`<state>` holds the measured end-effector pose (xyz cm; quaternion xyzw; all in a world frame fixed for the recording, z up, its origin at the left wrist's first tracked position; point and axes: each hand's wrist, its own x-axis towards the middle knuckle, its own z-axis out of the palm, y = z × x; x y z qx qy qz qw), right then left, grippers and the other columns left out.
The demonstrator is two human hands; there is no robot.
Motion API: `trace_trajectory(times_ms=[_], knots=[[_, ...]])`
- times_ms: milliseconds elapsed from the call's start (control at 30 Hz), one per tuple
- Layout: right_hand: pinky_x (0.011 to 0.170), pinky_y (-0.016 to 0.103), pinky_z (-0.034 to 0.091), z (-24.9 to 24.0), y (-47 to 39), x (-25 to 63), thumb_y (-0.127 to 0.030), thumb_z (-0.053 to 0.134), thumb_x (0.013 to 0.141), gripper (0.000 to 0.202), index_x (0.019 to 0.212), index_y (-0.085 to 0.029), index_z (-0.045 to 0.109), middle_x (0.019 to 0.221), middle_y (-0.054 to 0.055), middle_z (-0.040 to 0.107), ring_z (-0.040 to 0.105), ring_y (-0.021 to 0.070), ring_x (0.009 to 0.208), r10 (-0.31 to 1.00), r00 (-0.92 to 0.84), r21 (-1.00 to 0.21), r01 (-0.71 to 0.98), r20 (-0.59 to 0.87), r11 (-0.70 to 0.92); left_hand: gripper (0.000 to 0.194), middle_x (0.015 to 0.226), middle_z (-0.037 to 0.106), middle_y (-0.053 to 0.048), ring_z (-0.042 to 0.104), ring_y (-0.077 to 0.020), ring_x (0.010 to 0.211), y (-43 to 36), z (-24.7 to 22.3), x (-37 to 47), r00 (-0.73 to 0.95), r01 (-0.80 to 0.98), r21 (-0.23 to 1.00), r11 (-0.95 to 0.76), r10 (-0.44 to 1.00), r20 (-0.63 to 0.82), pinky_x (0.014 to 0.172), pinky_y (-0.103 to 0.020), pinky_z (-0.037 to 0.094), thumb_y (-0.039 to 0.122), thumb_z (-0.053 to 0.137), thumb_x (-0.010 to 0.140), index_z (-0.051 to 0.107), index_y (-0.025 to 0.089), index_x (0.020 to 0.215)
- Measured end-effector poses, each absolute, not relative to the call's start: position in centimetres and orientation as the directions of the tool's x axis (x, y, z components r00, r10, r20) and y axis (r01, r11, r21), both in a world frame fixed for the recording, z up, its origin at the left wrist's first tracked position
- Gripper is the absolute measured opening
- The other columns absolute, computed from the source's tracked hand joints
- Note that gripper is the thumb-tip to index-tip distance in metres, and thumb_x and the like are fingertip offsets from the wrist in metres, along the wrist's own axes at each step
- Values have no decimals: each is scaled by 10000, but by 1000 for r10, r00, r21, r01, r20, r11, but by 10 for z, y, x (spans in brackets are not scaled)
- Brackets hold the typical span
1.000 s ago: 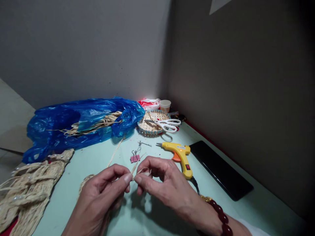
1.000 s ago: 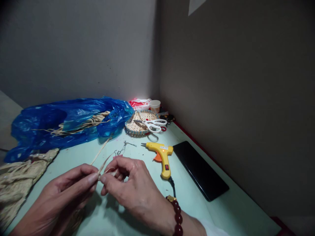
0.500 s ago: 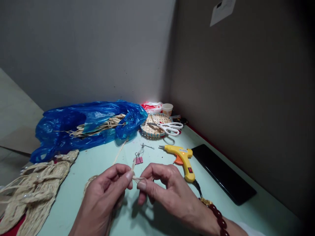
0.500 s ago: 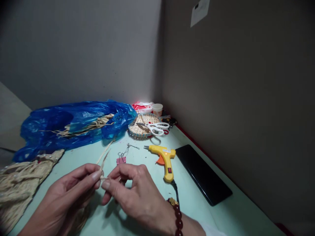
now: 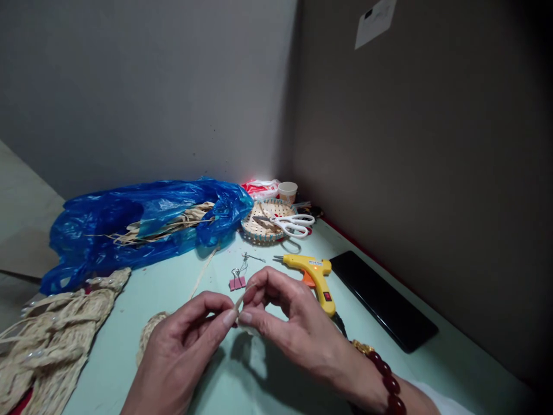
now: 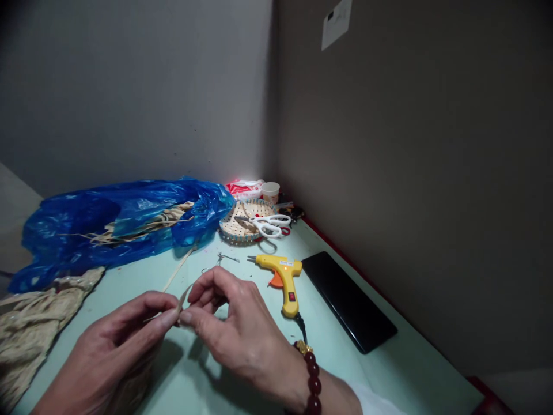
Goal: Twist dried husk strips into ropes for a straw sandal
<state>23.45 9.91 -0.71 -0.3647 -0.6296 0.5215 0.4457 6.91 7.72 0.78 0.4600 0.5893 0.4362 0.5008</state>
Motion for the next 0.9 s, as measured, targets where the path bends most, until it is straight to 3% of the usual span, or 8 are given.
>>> trace_trajectory(times_ms=[100,233,367,467,567,700,767,900], knots=[[719,227,453,-4,102,237,-206,671,846,85,861,-181,590,794,-21,600,561,114,766,913,-348,-975,-11,211,221,331,647,634,15,504,-110,575,77,8,69,-100,91,972,215,974,-205,494,-158,403,490,821,605,711,199,719],[705,227,452,-2,99,238,-151,680,832,94,829,-183,592,775,-23,620,568,107,712,875,-291,-892,125,386,435,304,627,562,58,342,-42,475,76,11,71,-134,-14,965,263,956,-263,417,-113,294,458,811,644,685,203,750],[692,272,443,-9,91,235,-151,595,899,54,883,-193,565,780,16,642,558,141,695,708,-321,-649,287,628,705,250,651,556,65,392,-42,502,76,12,72,-154,-76,962,261,950,-270,473,-105,368,396,807,672,668,215,774],[710,306,445,-16,87,232,-130,535,913,72,940,-195,548,781,33,651,548,164,704,578,-420,-491,306,700,816,231,660,587,54,477,-64,553,75,10,72,-178,-104,962,252,947,-267,536,-120,433,374,816,656,679,222,763],[717,288,446,-14,87,231,-161,582,891,57,930,-187,548,777,17,645,555,148,700,662,-379,-596,289,647,749,222,633,575,51,491,-83,555,74,8,72,-174,-69,972,225,957,-234,539,-143,452,391,799,676,680,225,765],[778,284,443,-6,92,234,-269,651,876,92,917,-193,620,847,15,632,584,159,822,867,-264,-810,319,422,492,259,593,547,56,381,-55,474,74,8,74,-169,31,977,212,964,-204,414,-116,335,414,809,658,688,202,741],[804,273,442,-4,94,236,-250,629,896,58,879,-199,650,875,17,637,590,157,873,875,-312,-835,299,371,461,268,579,556,50,370,-56,467,73,9,75,-154,43,976,213,967,-204,400,-119,313,419,818,638,689,196,710],[741,221,433,-3,96,236,-170,604,895,119,781,-182,636,770,-17,652,594,107,751,849,-371,-833,265,378,486,281,495,473,71,305,-57,424,73,13,75,-129,44,956,290,951,-282,362,-137,242,417,840,588,695,210,712]])
